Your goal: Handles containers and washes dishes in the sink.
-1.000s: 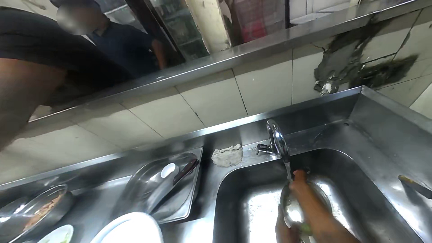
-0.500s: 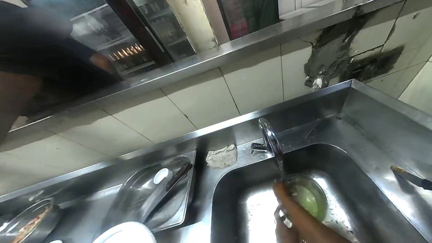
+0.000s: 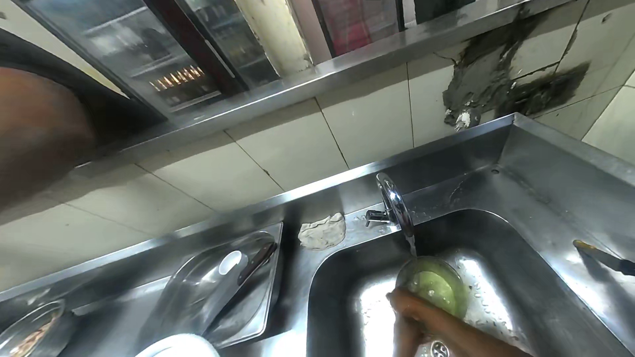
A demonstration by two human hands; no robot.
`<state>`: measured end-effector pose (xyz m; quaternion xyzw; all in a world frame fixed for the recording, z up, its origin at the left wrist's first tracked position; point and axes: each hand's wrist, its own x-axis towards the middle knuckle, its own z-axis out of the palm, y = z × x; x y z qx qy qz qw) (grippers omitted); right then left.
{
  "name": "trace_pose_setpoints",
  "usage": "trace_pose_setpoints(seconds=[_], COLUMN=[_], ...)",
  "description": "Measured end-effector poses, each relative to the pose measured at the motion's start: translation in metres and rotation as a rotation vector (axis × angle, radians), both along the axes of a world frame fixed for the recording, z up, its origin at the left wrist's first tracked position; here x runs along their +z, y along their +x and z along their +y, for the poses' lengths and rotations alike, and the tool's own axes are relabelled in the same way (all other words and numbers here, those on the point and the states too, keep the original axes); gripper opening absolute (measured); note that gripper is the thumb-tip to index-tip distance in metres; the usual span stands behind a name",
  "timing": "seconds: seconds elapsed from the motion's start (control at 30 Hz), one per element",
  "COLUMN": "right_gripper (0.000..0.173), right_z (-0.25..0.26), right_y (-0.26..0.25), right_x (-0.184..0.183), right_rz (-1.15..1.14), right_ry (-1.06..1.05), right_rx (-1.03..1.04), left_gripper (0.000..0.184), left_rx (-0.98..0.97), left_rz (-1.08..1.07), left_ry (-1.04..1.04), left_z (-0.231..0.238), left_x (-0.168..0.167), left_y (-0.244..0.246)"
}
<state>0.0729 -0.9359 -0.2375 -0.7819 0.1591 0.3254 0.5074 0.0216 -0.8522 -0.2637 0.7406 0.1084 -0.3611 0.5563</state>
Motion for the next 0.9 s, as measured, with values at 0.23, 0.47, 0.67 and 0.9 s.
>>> trace_pose_setpoints(seconds=[0.23,0.47,0.67,0.9], right_gripper=[0.039,0.046,0.042,0.057], right_z=[-0.029,0.01,-0.024,0.006], right_y=[0.041,-0.01,0.054,-0.007], right_x=[0.013,0.034,-0.018,0.0], right_rz=[-0.124,0.148,-0.209,0.115], right_ry=[0.37,0.155,0.379,0.188], right_rx=[-1.252,-0.156,-1.385,-0.028], left_gripper=[0.097,0.073,0.093,0.045], left_rx=[0.296,-0.033,0.156,-0.027], left_rz=[-0.05,-0.126,-0.01,0.032], left_ry=[-0.072,0.088,-0.014,0.011], left_z=[-0.014,0.024,0.003,0.016], left_x=[0.011,-0.014,0.009,-0.007], left_y=[-0.041,0.001,-0.009,0.013])
